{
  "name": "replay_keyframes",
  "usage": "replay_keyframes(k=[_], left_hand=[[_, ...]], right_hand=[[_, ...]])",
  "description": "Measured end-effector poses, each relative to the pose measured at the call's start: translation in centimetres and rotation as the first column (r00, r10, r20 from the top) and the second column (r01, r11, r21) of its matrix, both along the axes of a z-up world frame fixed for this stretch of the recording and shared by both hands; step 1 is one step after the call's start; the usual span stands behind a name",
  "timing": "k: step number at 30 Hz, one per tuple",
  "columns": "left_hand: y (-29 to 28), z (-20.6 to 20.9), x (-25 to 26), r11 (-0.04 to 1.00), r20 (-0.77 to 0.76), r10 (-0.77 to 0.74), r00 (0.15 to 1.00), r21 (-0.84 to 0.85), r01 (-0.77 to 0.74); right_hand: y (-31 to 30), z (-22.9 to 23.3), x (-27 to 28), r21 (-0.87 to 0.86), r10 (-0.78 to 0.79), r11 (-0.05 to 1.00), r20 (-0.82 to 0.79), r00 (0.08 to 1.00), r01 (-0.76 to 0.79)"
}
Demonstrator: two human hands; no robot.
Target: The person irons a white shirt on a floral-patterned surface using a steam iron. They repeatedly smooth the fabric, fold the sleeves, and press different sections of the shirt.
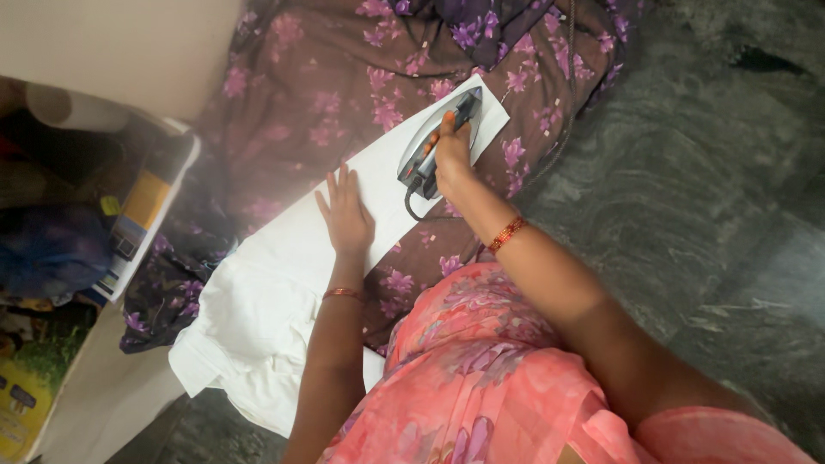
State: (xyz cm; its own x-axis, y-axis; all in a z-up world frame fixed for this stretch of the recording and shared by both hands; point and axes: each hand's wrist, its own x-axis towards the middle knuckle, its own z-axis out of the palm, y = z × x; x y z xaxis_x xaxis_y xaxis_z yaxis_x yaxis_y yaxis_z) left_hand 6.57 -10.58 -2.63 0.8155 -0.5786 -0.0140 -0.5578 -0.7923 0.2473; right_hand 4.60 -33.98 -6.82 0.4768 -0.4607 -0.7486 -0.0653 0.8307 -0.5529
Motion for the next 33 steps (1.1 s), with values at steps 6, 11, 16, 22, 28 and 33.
replay_keyframes(k=[6,11,16,22,28,33], left_hand=[[0.2,-0.4,0.4,0.998,-0.011,-0.01,1.0,-0.065,0.009],[-4.1,1.9,1.3,0.923,-0.14,0.174,0.975,-0.321,-0.211],[-12.8,7.1,0.5,0.954,-0.157,-0.089,0.984,-0.298,0.039],[-17.4,5.4,0.1,0.983,-0.177,-0.148,0.973,0.085,0.165],[-15.9,4.2,1.6,0.974,-0.16,-0.186,0.97,0.103,0.203],[-18.5,4.2,2.8,0.982,-0.415,-0.111,0.903,0.097,0.165]], right_hand=[[1.0,-1.4,0.7,-0.04,-0.002,0.999,0.006,1.0,0.003],[-0.3,1.1,0.4,0.125,0.063,0.99,0.028,0.998,-0.066],[-3.6,3.3,-7.5,-0.326,0.363,0.867,-0.103,0.926,-0.376],[-8.8,1.1,-9.9,-0.873,0.195,-0.168,-0.486,0.852,-0.459],[-10.7,-1.2,-11.2,-0.888,0.244,-0.118,-0.461,0.853,-0.445],[-10.7,-1.7,-11.2,-0.898,0.223,-0.142,-0.44,0.87,-0.417]])
